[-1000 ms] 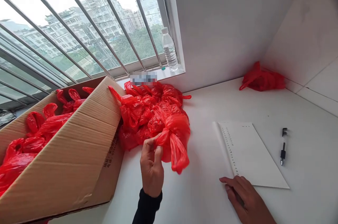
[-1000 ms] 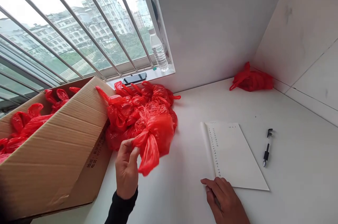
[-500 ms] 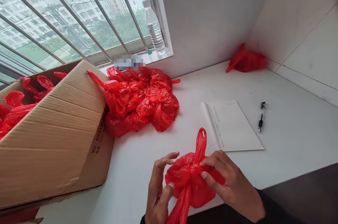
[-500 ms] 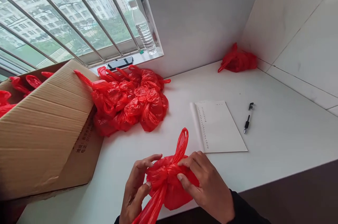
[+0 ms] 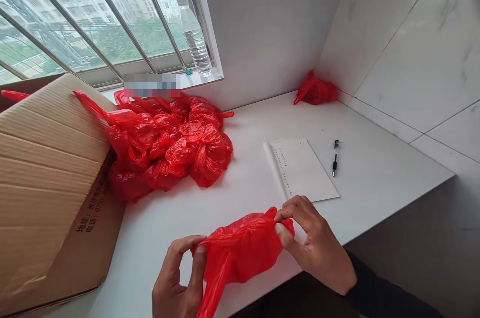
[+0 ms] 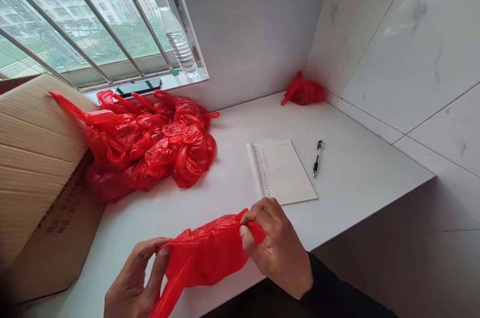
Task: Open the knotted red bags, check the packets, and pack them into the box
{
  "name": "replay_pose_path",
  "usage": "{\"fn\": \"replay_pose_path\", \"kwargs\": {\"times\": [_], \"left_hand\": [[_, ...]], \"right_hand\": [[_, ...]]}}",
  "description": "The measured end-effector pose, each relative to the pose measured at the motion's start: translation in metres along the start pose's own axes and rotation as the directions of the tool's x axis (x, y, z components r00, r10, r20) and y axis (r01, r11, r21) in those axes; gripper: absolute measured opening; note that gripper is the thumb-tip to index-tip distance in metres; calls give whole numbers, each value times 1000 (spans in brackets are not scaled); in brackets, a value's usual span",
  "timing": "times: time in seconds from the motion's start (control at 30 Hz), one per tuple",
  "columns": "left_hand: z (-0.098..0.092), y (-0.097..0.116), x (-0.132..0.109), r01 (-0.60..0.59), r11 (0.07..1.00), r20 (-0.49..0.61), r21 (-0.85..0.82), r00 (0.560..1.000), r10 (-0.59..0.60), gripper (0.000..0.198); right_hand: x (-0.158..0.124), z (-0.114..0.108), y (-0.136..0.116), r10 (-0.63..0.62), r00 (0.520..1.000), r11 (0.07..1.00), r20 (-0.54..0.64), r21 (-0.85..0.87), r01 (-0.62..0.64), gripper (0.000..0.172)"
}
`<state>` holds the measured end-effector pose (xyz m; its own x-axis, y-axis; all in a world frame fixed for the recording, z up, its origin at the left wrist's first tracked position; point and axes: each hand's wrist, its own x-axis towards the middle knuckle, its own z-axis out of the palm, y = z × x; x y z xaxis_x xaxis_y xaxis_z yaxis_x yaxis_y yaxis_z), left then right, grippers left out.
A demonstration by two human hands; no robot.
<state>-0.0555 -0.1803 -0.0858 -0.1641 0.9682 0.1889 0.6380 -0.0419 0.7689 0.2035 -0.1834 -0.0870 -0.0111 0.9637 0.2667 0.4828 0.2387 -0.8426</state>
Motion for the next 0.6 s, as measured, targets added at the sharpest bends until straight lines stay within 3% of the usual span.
{"fn": "replay_pose_path", "kwargs": {"times": [0.1,0.23,0.37,0.43,0.5,0.57,0.6], "left_hand": [[5,7,-6,-181,984,32,0,983,181,28],[20,19,-10,-355,934,78,35,933,351,37],[21,17,-5,-469,883,57,9,882,468,20],[14,12,-3,-370,929,6,10,929,370,8],[5,10,-2,-129,991,-55,35,990,131,14],[-1,10,-3,63,998,-91,24,994,-60,25],[-2,11,-4,95,995,-91,-4,991,-95,29]], "right_hand": [[1,0,-5,0,1000,1000,21,15,-1,8],[4,10,-9,-67,995,998,74,-10,68,27],[6,11,-8,-80,990,995,114,-53,86,12],[6,6,-7,-40,996,999,79,-34,43,9],[6,1,-7,21,999,1000,35,-11,-21,10],[6,-3,-9,62,998,998,10,7,-63,10],[6,-3,-11,69,998,997,8,15,-69,9]]}}
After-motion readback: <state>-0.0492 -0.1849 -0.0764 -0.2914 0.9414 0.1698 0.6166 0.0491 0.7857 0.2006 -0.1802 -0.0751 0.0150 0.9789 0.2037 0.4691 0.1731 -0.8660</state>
